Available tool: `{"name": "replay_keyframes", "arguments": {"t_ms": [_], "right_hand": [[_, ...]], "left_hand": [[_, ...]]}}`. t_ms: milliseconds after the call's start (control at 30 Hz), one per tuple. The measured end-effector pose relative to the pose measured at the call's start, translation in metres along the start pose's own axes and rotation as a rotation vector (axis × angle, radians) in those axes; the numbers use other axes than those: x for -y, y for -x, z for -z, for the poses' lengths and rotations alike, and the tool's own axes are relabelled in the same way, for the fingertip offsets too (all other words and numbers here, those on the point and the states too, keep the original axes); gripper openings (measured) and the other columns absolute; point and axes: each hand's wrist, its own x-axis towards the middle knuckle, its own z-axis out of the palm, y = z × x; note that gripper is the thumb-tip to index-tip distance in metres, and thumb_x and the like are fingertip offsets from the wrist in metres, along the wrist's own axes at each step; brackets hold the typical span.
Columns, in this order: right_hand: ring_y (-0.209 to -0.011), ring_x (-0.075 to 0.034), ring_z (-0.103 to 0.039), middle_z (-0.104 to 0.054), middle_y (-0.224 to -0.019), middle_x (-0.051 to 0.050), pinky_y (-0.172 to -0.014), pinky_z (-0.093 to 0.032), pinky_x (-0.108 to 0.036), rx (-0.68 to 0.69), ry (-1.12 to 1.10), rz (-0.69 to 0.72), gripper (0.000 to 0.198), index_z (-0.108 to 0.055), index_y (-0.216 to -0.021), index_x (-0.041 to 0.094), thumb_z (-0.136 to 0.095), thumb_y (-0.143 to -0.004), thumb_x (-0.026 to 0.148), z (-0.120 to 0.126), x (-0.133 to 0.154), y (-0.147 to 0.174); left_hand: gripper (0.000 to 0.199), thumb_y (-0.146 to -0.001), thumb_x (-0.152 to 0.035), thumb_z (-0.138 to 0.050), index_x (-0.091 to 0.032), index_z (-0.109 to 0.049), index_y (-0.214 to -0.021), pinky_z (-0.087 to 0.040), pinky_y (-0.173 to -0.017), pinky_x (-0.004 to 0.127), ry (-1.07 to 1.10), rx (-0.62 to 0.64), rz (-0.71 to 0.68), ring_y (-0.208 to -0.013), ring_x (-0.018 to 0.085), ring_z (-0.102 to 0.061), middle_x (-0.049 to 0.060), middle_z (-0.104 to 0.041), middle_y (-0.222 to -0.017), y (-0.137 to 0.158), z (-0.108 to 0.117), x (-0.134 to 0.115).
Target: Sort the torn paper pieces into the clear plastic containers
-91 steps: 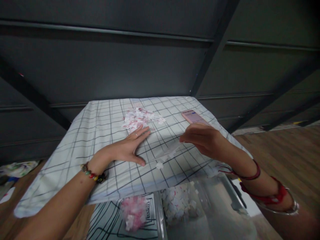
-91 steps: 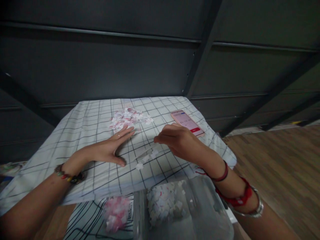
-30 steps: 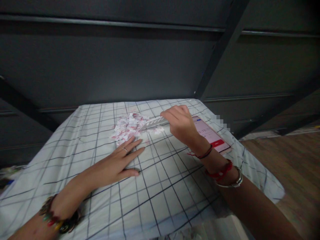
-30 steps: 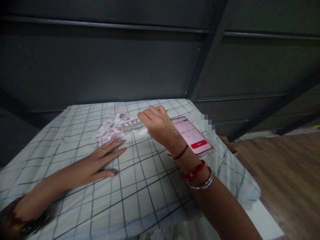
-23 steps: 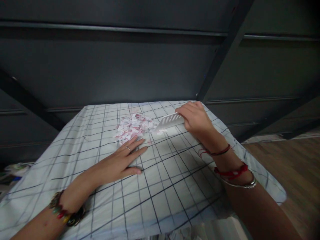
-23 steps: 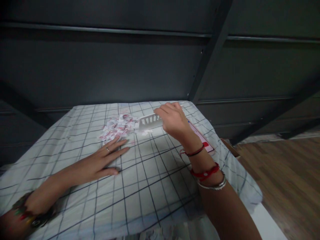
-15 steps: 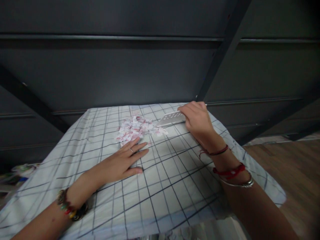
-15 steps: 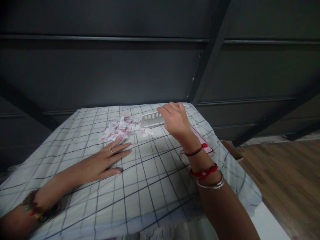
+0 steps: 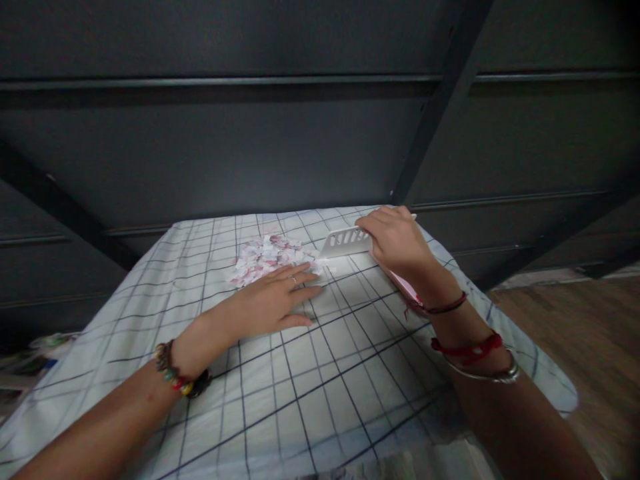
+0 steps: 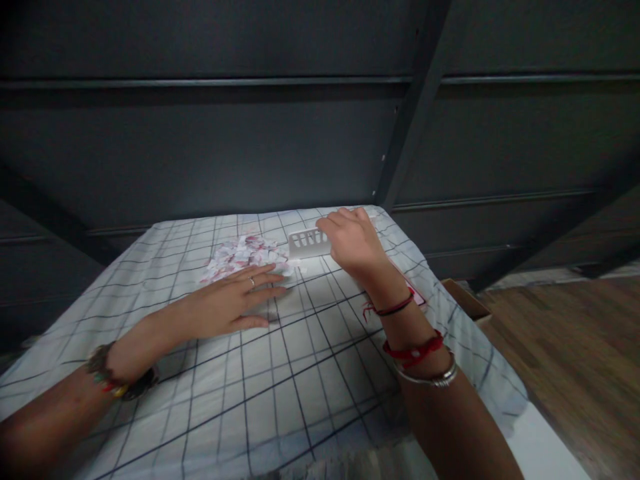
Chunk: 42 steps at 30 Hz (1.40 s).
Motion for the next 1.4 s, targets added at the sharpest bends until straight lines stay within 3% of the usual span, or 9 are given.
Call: {"name": "replay_keyframes", "arguments": {"t_ms": [267, 500, 700, 900, 1200, 1400], "right_hand": [[-0.075, -0.019, -0.050, -0.062, -0.076, -0.004, -0.069, -0.029, -0.032, -0.035, -0.057, 0.041, 0.028, -0.058, -0.081, 0.018, -0.037, -0.072, 0.003, 0.003, 0.002, 0.000], [-0.074, -0.019, -0.051, -0.063, -0.076, -0.005, -0.067, -0.030, -0.032, -0.077, 0.003, 0.021, 0.028, -0.060, -0.083, 0.016, -0.038, -0.072, 0.002, 0.001, 0.003, 0.000], [-0.072, -0.018, -0.052, -0.063, -0.073, -0.004, -0.067, -0.032, -0.031, -0.068, -0.003, 0.084, 0.027, -0.061, -0.081, 0.016, -0.037, -0.077, 0.003, 0.002, 0.005, 0.000], [-0.072, -0.019, -0.051, -0.064, -0.075, -0.005, -0.066, -0.031, -0.031, -0.094, 0.025, 0.036, 0.025, -0.061, -0.082, 0.015, -0.039, -0.077, 0.004, -0.002, 0.004, 0.001], [-0.071, -0.017, -0.050, -0.061, -0.072, -0.003, -0.067, -0.032, -0.030, -0.125, -0.075, 0.172, 0.026, -0.060, -0.082, 0.016, -0.037, -0.080, 0.004, -0.002, 0.011, 0.000], [-0.069, -0.016, -0.051, -0.061, -0.070, -0.003, -0.065, -0.034, -0.030, -0.162, -0.093, 0.184, 0.023, -0.060, -0.079, 0.015, -0.039, -0.080, 0.005, 0.003, 0.008, 0.000]], "left_hand": [[0.044, -0.094, -0.041, -0.036, -0.016, -0.040, -0.130, -0.024, -0.107, 0.043, 0.060, -0.034, -0.054, -0.123, 0.022, -0.041, 0.011, -0.049, -0.132, 0.012, -0.025, -0.003], [0.044, -0.094, -0.043, -0.037, -0.017, -0.041, -0.129, -0.022, -0.107, 0.043, 0.063, -0.013, -0.017, -0.120, 0.021, -0.045, 0.009, -0.050, -0.130, 0.016, -0.021, -0.002], [0.041, -0.094, -0.041, -0.038, -0.017, -0.044, -0.126, -0.023, -0.107, 0.040, 0.081, -0.015, -0.032, -0.119, 0.020, -0.046, 0.009, -0.052, -0.129, 0.019, -0.021, 0.000], [0.039, -0.094, -0.042, -0.036, -0.017, -0.047, -0.123, -0.027, -0.104, 0.042, 0.056, -0.025, -0.026, -0.116, 0.021, -0.048, 0.010, -0.054, -0.125, 0.020, -0.019, 0.000], [0.036, -0.094, -0.039, -0.039, -0.016, -0.051, -0.119, -0.033, -0.099, 0.039, 0.061, -0.066, -0.008, -0.110, 0.020, -0.052, 0.010, -0.058, -0.118, 0.021, -0.016, 0.003], [0.037, -0.094, -0.040, -0.038, -0.017, -0.051, -0.121, -0.032, -0.102, 0.041, 0.014, -0.092, 0.013, -0.118, 0.021, -0.046, 0.009, -0.055, -0.124, 0.023, -0.018, 0.006]]}}
